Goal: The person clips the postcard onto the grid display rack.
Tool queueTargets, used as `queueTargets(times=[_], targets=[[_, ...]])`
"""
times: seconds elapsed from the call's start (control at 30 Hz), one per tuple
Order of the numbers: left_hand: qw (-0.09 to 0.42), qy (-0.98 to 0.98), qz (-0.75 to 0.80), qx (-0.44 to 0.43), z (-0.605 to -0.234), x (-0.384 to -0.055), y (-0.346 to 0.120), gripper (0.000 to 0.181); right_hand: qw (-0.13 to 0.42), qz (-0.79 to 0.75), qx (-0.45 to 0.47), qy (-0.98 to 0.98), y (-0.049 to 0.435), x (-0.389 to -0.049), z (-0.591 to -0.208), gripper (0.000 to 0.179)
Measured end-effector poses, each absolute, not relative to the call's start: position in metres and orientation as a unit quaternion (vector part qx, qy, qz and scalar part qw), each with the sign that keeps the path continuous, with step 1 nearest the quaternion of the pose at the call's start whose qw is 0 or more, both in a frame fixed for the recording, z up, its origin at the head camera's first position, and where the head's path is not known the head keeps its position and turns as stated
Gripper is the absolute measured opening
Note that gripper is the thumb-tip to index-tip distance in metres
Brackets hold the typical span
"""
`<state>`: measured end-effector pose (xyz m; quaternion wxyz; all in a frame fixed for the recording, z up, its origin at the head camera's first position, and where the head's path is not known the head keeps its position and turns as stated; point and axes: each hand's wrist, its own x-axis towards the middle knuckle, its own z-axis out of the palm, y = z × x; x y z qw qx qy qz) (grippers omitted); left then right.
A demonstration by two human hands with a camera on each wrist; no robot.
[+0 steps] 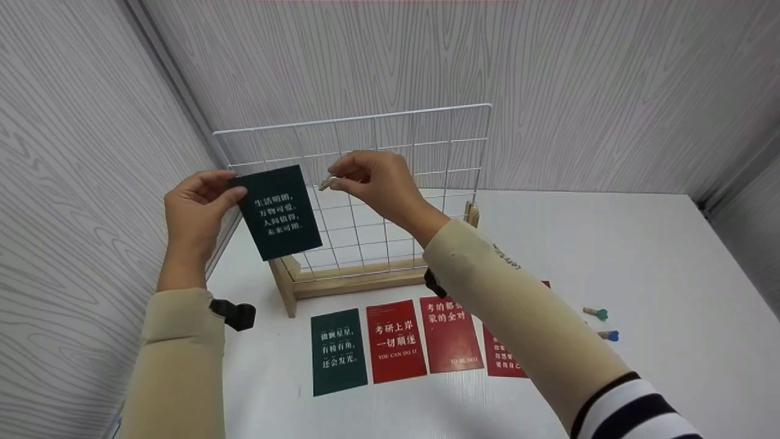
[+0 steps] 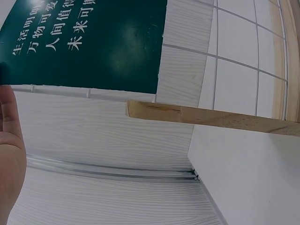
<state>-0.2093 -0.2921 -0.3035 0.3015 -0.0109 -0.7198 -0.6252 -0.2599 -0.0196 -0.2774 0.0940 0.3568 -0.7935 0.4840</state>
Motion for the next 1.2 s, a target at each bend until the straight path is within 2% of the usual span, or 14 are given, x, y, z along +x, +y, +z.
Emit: queueTargets(times=[0.53, 1.2], targets=[[0.31, -0.705, -0.638, -0.008, -0.288, -0.202, -0.285, 0.02, 0.08, 0.489, 0.33, -0.803, -0.051, -0.257, -0.259, 0.017], [0.362, -0.723, -0.588, 0.025, -0.289, -0.205, -0.288, 0.023, 0.146, 0.444, 0.286, -0.836, -0.079, -0.251, -0.248, 0.018]])
